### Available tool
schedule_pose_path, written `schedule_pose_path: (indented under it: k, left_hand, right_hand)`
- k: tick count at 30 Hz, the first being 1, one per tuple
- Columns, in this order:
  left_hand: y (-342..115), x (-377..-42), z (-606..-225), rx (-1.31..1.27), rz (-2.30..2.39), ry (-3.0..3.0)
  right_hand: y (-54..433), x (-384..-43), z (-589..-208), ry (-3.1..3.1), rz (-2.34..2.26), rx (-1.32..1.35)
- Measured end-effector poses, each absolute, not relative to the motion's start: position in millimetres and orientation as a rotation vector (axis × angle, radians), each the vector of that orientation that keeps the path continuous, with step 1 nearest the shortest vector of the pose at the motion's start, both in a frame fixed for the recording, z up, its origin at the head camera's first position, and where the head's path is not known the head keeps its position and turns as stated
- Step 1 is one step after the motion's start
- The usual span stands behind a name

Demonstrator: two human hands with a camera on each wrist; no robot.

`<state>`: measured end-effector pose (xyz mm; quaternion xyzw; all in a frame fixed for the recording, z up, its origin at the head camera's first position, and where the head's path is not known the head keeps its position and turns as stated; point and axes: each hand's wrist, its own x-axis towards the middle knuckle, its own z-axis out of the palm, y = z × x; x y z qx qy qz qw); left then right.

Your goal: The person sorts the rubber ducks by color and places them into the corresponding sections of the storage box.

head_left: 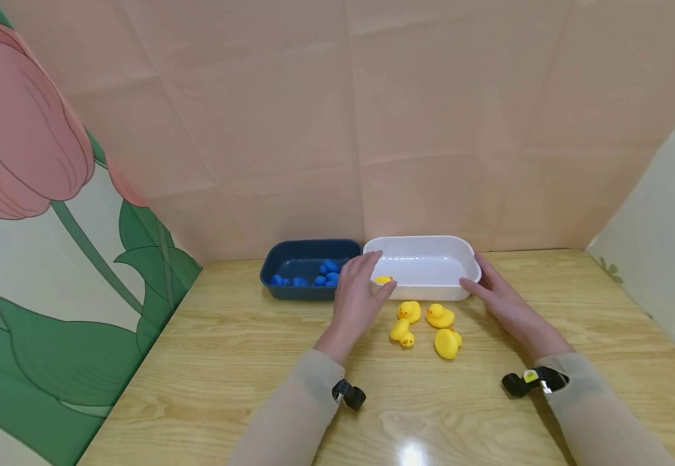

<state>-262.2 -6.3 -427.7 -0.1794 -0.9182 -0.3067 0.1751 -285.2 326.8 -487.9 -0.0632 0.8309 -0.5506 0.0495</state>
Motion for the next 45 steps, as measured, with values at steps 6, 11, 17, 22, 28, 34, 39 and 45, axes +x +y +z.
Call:
schedule_pose_path:
  k: [6,11,17,22,28,34,39,45]
  left_hand:
    - [-6.9,-247.1,-426.1,-0.555,-0.906,-2.644]
    - [-10.9,-237.1,-428.1,-0.613,-0.965,-2.69]
    - [-18.3,-230.8,-435.8,-0.684,-1.079,-2.757]
    - [-23.2,-227.7,-441.0,-0.747,-1.207,-2.801]
    - [-26.8,-230.7,-451.6,-0.875,-1.217,-2.84]
    - [-29.8,-234.4,-460.4,-0.947,-1.143,-2.875]
    - [-32.5,-234.8,-462.4,-0.986,-1.108,-2.916]
    - [-32.7,-238.1,-467.0,-1.06,-1.047,-2.925]
  right_hand:
    - [325.9,-282.7,-485.4,2.531,-1.662,-0.181]
    - [325.1,-282.2,-484.7,2.521,-1.664,-0.179]
    - [325.8,-282.7,-485.6,2.52,-1.664,-0.167]
    - [326.5,-283.6,-486.1,2.527,-1.667,-0.177]
    - [324.9,-284.9,-484.3,2.529,-1.67,-0.18]
    - [321.5,-285.4,-481.1,2.51,-1.689,-0.178]
    - [322.0,-285.7,-482.2,2.511,-1.684,-0.179]
    - [326.2,-287.8,-487.2,2.531,-1.666,-0.164]
